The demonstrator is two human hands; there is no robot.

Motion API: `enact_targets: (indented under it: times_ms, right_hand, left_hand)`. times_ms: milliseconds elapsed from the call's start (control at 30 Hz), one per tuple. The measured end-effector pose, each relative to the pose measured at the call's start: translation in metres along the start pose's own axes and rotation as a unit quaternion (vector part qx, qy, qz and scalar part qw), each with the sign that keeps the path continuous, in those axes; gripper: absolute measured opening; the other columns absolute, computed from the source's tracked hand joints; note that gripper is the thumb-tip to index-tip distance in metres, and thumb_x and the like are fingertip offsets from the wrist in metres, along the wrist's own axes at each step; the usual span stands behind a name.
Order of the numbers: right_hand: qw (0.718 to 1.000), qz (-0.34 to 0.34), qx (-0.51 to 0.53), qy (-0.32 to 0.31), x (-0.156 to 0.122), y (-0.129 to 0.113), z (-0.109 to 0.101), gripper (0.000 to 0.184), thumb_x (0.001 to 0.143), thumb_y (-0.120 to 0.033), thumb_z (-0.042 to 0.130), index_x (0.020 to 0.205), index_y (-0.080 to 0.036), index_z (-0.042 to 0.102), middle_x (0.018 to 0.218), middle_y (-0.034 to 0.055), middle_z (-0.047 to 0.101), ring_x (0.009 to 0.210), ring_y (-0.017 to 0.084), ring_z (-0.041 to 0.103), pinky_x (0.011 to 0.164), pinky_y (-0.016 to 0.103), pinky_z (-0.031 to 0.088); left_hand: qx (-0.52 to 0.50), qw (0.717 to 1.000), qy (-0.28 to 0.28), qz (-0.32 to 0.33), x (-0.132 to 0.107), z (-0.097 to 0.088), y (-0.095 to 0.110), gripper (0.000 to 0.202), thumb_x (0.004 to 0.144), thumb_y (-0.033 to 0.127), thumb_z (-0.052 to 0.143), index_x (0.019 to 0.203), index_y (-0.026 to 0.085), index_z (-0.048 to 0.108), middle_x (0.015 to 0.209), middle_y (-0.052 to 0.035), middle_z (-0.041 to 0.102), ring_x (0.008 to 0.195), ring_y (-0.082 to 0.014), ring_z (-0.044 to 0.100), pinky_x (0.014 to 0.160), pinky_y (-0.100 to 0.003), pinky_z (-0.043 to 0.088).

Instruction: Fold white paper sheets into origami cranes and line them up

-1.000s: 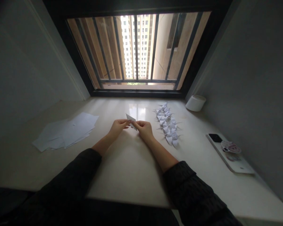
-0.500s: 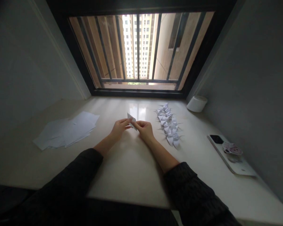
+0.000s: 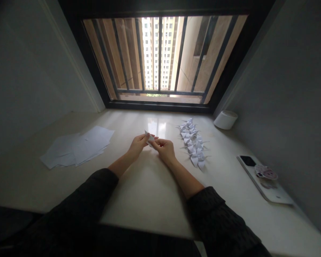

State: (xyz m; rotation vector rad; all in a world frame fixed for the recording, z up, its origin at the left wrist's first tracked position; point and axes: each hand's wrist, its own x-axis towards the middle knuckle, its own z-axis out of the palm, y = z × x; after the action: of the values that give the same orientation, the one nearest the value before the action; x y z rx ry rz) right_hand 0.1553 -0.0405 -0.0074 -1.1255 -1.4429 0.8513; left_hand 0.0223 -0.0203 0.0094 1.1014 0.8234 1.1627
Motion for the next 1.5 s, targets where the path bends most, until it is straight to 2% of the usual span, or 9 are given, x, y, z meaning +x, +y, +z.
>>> enact_targets:
  times_ms: [167, 400, 667, 1100, 1367, 1500]
  right_hand:
    - [1.0, 0.017, -0.011, -0.01, 0.0, -0.001, 0.001, 0.044, 0.07, -0.056, 0.064, 0.056, -0.015, 0.064, 0.049, -0.0022, 0.051, 0.049, 0.009, 0.04, 0.05, 0.024, 0.03]
    - [0.997, 0.048, 0.063, -0.023, 0.0, -0.003, 0.003, 0.038, 0.069, -0.052, 0.068, 0.065, -0.015, 0.071, 0.06, 0.0025, 0.065, 0.053, 0.012, 0.052, 0.054, 0.025, 0.036]
    - [0.993, 0.078, 0.08, -0.042, -0.002, -0.004, 0.003, 0.036, 0.065, -0.052, 0.07, 0.068, -0.016, 0.073, 0.064, 0.0053, 0.07, 0.055, 0.014, 0.057, 0.057, 0.027, 0.04]
    - [0.996, 0.062, 0.042, -0.053, -0.001, -0.004, 0.003, 0.039, 0.066, -0.054, 0.069, 0.067, -0.015, 0.073, 0.063, 0.006, 0.07, 0.056, 0.015, 0.057, 0.056, 0.026, 0.04]
    - [0.996, 0.063, 0.03, -0.047, -0.001, -0.002, 0.0, 0.039, 0.066, -0.053, 0.069, 0.066, -0.015, 0.073, 0.06, 0.0051, 0.068, 0.052, 0.013, 0.053, 0.053, 0.025, 0.037]
    - [0.996, 0.07, 0.039, -0.048, -0.001, -0.003, -0.002, 0.037, 0.065, -0.052, 0.07, 0.064, -0.015, 0.073, 0.058, 0.0037, 0.067, 0.051, 0.012, 0.053, 0.053, 0.025, 0.035]
  left_hand:
    - [-0.019, 0.999, 0.034, -0.026, 0.001, 0.0, 0.001, 0.045, 0.077, 0.05, 0.061, 0.088, 0.008, 0.067, 0.094, -0.017, 0.071, 0.08, -0.0234, 0.067, 0.072, -0.033, 0.05]
    - [-0.023, 0.999, 0.046, -0.011, 0.002, -0.002, 0.0, 0.048, 0.073, 0.051, 0.065, 0.097, 0.009, 0.069, 0.098, -0.0161, 0.07, 0.078, -0.0221, 0.066, 0.064, -0.03, 0.049]
    - [-0.019, 0.995, 0.097, 0.019, 0.005, -0.011, 0.008, 0.044, 0.068, 0.048, 0.07, 0.092, 0.011, 0.072, 0.09, -0.0134, 0.072, 0.08, -0.0205, 0.067, 0.076, -0.033, 0.051]
    - [0.05, 0.987, 0.152, 0.033, 0.003, -0.01, 0.01, 0.043, 0.068, 0.051, 0.069, 0.084, 0.011, 0.072, 0.082, -0.0136, 0.072, 0.075, -0.0219, 0.067, 0.074, -0.036, 0.05]
    - [0.028, 0.991, 0.132, -0.013, 0.002, -0.011, 0.009, 0.044, 0.065, 0.052, 0.07, 0.082, 0.011, 0.071, 0.088, -0.0137, 0.072, 0.079, -0.0232, 0.066, 0.077, -0.036, 0.049]
    - [0.002, 0.986, 0.163, -0.013, 0.007, -0.019, 0.015, 0.044, 0.068, 0.052, 0.068, 0.087, 0.013, 0.069, 0.093, -0.0142, 0.071, 0.092, -0.0248, 0.066, 0.082, -0.036, 0.048]
